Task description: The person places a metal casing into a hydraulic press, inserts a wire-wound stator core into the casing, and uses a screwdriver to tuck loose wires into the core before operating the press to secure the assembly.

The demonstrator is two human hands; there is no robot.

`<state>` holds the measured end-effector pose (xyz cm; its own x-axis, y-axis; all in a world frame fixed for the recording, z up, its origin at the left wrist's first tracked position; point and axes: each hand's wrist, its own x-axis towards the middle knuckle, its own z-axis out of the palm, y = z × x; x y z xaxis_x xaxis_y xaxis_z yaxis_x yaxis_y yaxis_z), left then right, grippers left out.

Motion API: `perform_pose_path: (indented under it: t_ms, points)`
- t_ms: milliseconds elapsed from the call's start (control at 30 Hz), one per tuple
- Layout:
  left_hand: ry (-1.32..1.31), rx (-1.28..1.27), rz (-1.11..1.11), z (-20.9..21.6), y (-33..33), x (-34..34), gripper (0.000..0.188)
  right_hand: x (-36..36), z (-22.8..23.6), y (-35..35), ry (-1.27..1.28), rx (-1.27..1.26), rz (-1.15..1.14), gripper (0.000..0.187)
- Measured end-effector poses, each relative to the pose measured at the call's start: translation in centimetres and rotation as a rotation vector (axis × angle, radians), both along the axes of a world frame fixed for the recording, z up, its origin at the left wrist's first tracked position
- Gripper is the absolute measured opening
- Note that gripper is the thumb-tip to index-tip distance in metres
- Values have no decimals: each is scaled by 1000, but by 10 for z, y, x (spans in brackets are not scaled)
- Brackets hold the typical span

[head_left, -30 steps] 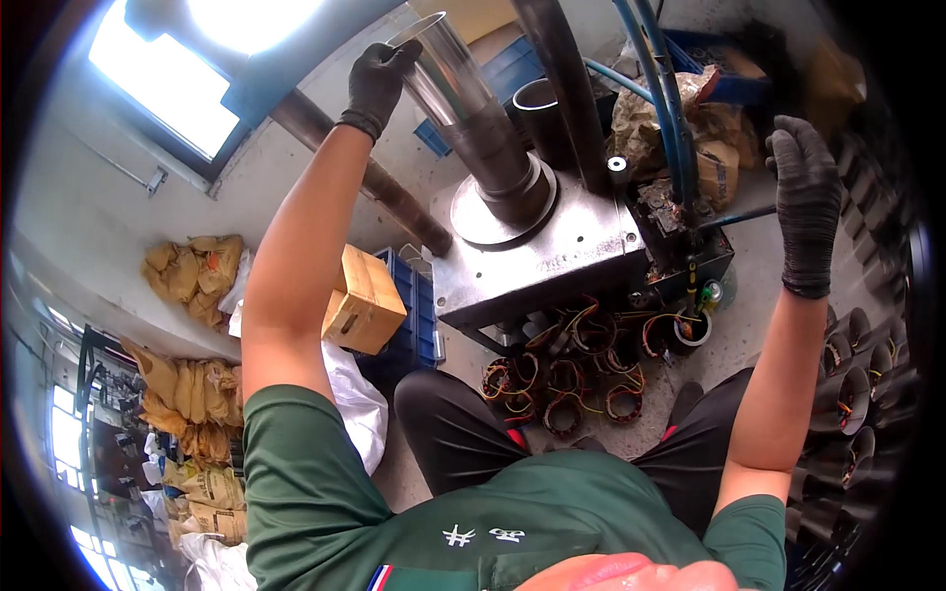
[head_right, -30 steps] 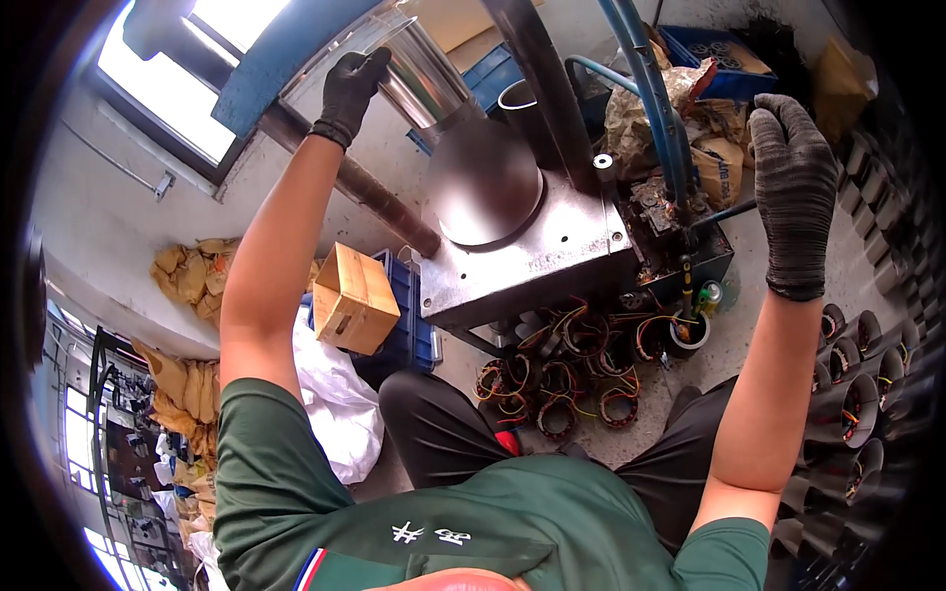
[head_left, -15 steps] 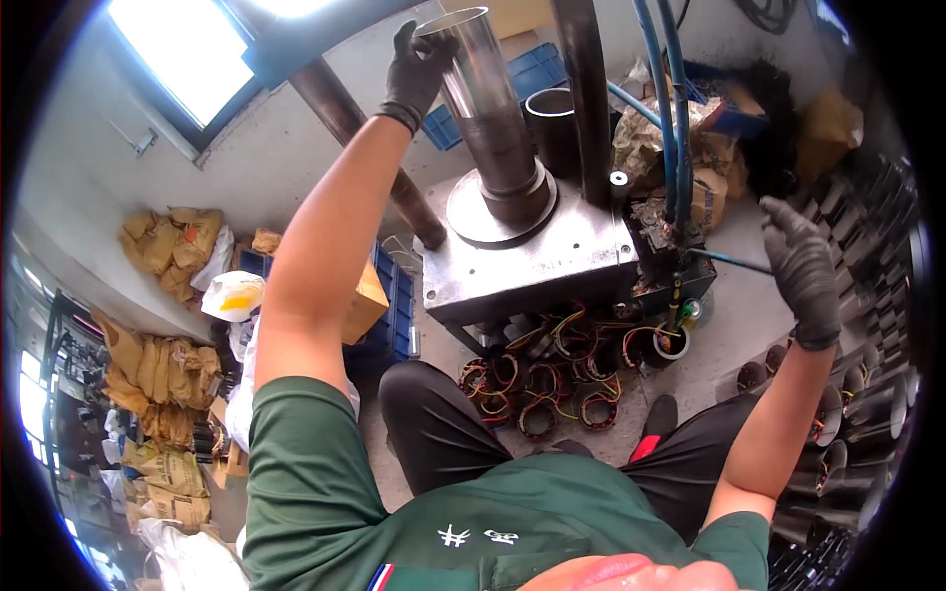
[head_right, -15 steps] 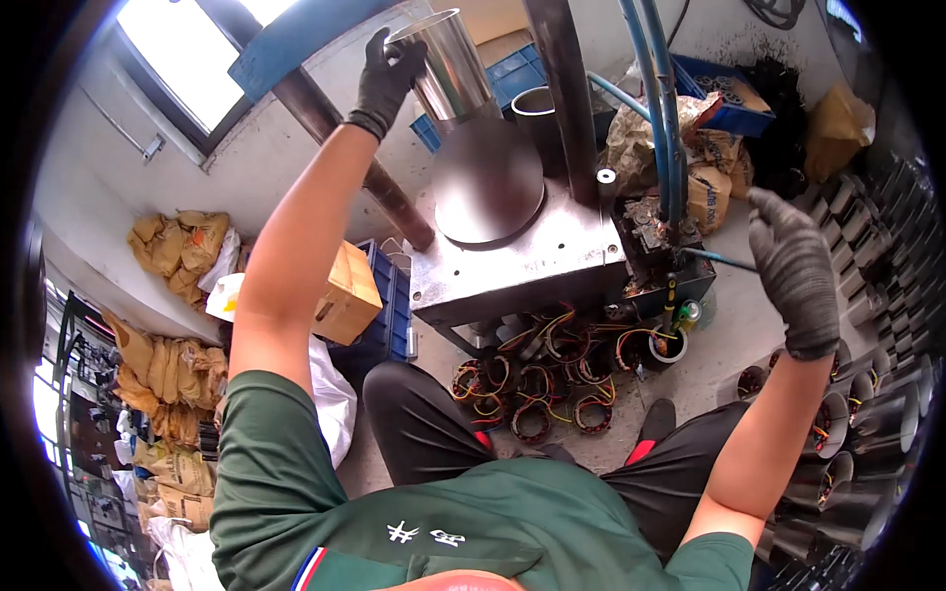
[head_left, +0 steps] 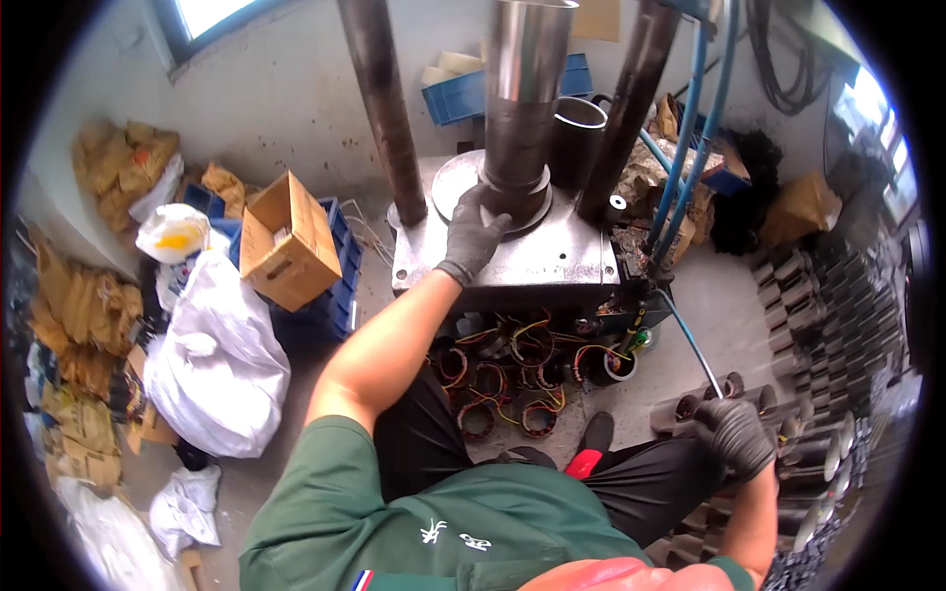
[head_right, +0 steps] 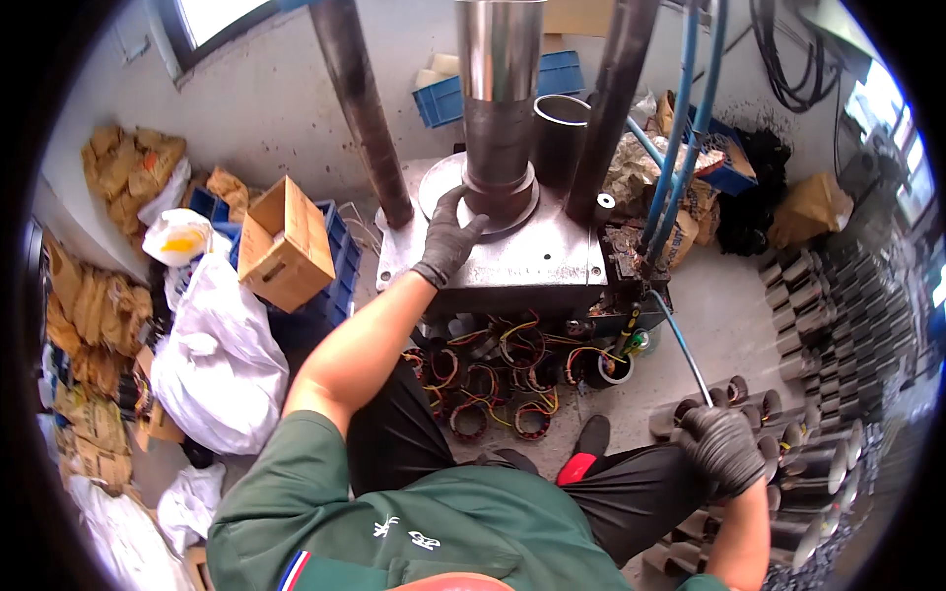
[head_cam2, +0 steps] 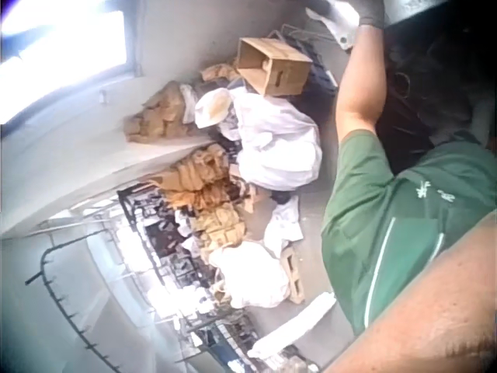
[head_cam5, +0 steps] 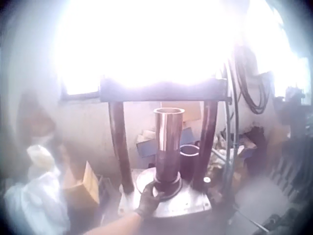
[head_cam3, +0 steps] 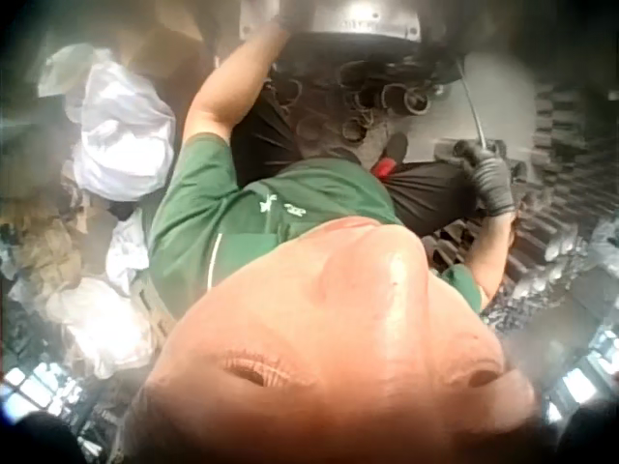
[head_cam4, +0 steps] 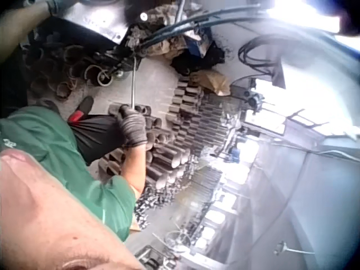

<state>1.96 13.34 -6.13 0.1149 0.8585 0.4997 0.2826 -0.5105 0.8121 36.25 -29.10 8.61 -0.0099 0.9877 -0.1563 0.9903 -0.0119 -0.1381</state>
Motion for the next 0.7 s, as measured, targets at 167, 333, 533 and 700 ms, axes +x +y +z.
perform_pose_path:
  t_ms: [167,333,533,700]
  points:
    - [210,99,-49,25,-9,4,75,-20,-7,-11,66,130,-232,21]
    - [249,51,-38,24,-6,5,77,-20,-17,-8,162,177,-350,22]
    - [305,-20,-88,29,-6,8,78,-16,-16,-12,207,164,-419,19]
    - [299,-11,-75,28,-8,6,75,-18,-9,-11,202,91,-504,22]
